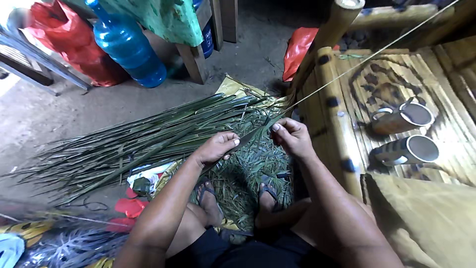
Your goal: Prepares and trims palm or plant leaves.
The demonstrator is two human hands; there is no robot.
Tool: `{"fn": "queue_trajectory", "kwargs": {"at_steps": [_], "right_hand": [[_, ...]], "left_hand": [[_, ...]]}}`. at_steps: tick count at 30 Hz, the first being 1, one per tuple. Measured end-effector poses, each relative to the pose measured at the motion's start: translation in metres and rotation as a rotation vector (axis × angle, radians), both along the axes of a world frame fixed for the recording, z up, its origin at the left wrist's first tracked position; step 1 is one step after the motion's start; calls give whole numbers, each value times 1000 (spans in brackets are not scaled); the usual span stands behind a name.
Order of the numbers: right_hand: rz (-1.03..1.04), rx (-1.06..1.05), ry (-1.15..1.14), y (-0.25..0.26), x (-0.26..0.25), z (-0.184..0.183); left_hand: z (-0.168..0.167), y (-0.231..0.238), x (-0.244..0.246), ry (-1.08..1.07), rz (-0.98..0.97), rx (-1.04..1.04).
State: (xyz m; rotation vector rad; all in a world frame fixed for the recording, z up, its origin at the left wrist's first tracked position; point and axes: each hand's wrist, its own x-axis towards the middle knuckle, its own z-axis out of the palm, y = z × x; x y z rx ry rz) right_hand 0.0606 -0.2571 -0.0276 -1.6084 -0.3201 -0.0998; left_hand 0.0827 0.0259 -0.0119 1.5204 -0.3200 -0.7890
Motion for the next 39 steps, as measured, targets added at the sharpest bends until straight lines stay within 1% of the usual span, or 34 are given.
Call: {"fn": "queue_trajectory", "kwargs": {"at_steps": [4,6,8,10,12,15,18,21,23,26,28,30,32,35,37,39], "right_hand": [[-173,30,34,-21,2,12],[-245,66,60,-22,1,14],[-219,91,90,-12,-2,13],[-131,132,128,3,-5,10],[-98,161,168,10,-6,9],[-196,226,248,-2,-1,12],[-307,300,266,-13,5,17],[-289,294,221,-9,3,16],[-249,251,221,-3,-1,15],[-218,214,228,-1,-3,12],[-203,220,226,3,-4,10],[-240,244,220,5,-6,10],[-323,267,213,-2,-6,12],[-411,326,171,-15,-4,19],[-346,312,151,-12,-8,25],[-176,219,173,3,-16,24]], "left_hand": [[-3,2,0,-38,-20,32],[-6,2,0,-47,-21,53],[-8,-1,0,-46,-8,66],[-6,-5,-1,-40,-1,75],[-1,-6,-2,-44,-24,99],[2,-3,-3,-63,-68,146],[-3,0,-2,-61,-88,146],[-1,-5,-2,-6,-53,145],[1,-7,-3,14,-39,143],[-2,-8,-5,12,-25,116],[-3,-9,-5,-32,9,124],[-2,-9,-5,-86,59,139],[-1,-9,-4,-136,114,149],[-2,-6,-4,-150,153,139],[-3,-7,-4,-149,166,133],[-3,-10,-4,-147,169,141]]}}
